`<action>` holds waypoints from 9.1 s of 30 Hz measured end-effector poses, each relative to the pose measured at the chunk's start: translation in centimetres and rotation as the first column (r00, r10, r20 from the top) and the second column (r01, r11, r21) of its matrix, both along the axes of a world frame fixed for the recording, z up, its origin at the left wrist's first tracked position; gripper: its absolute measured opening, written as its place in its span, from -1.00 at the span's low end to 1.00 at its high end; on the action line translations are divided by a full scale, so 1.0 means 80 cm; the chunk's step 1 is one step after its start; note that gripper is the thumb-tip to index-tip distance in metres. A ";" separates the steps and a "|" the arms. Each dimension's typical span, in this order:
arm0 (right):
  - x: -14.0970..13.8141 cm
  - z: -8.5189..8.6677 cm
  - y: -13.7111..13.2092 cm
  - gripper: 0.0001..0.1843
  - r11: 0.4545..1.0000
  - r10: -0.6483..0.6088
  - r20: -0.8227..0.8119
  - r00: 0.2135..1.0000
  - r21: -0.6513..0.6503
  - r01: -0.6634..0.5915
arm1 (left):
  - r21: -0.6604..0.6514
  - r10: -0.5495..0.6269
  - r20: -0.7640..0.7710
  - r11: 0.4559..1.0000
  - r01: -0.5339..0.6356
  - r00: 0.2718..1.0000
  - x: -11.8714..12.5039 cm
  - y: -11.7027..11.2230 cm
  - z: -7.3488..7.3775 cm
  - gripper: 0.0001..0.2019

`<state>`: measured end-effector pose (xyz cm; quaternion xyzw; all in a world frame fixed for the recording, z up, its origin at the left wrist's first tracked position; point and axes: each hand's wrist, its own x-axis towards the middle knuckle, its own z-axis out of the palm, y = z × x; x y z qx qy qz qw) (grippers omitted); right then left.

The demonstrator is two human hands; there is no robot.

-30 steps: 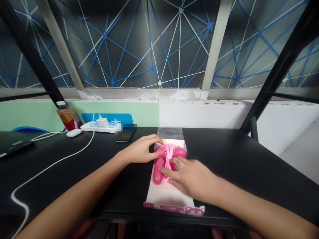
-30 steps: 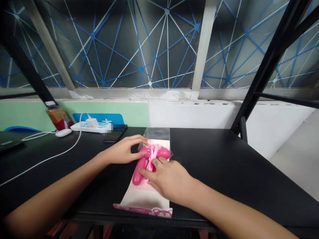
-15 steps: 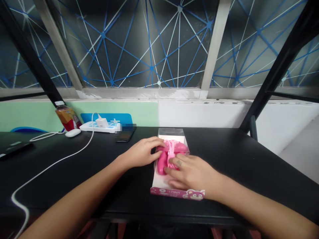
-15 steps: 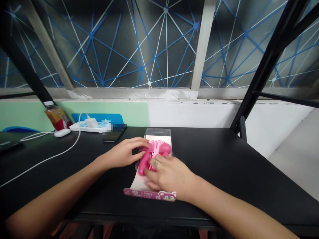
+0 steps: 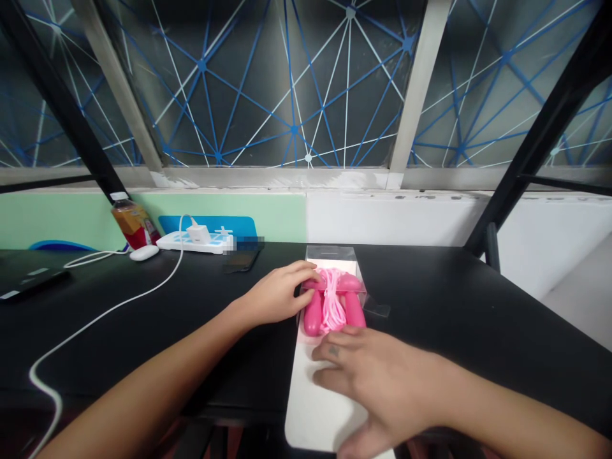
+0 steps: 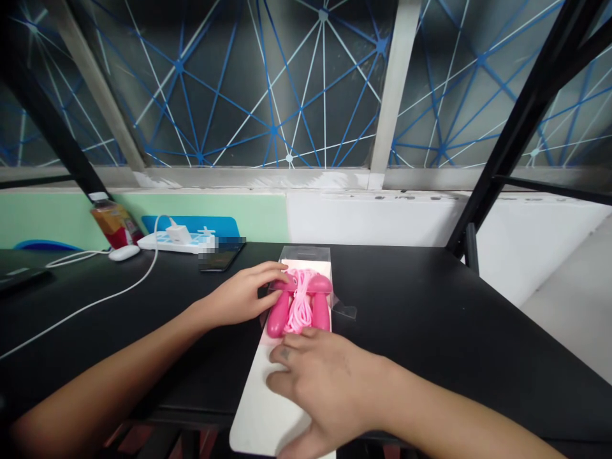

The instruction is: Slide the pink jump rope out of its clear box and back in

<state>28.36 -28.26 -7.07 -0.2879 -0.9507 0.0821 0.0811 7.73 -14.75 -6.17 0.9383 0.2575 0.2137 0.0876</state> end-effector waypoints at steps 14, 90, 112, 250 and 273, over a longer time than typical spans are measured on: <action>0.015 0.003 0.020 -0.40 0.972 -0.229 -0.004 0.973 0.057 0.229 | 0.052 -0.105 0.008 0.993 0.105 0.994 -0.003 0.003 -0.008 -0.64; 0.057 -0.007 0.052 -0.60 0.757 -0.626 -0.166 0.762 0.102 0.645 | 0.027 0.053 -0.044 0.998 -0.052 0.998 -0.014 -0.006 -0.002 -0.76; 0.056 -0.009 0.051 -0.67 0.761 -0.570 -0.184 0.801 0.251 0.599 | -0.092 -0.023 -0.063 0.996 0.017 0.998 -0.015 -0.008 0.003 -0.76; 0.102 0.010 0.051 -0.54 0.869 -0.441 -0.266 0.857 0.110 0.482 | -0.209 0.044 -0.098 0.976 -0.064 0.994 0.027 -0.009 0.018 -0.64; 0.090 0.013 0.045 -0.55 0.926 -0.284 -0.084 0.955 0.235 0.296 | -0.162 0.088 -0.113 0.981 -0.105 0.990 0.038 0.010 0.003 -0.71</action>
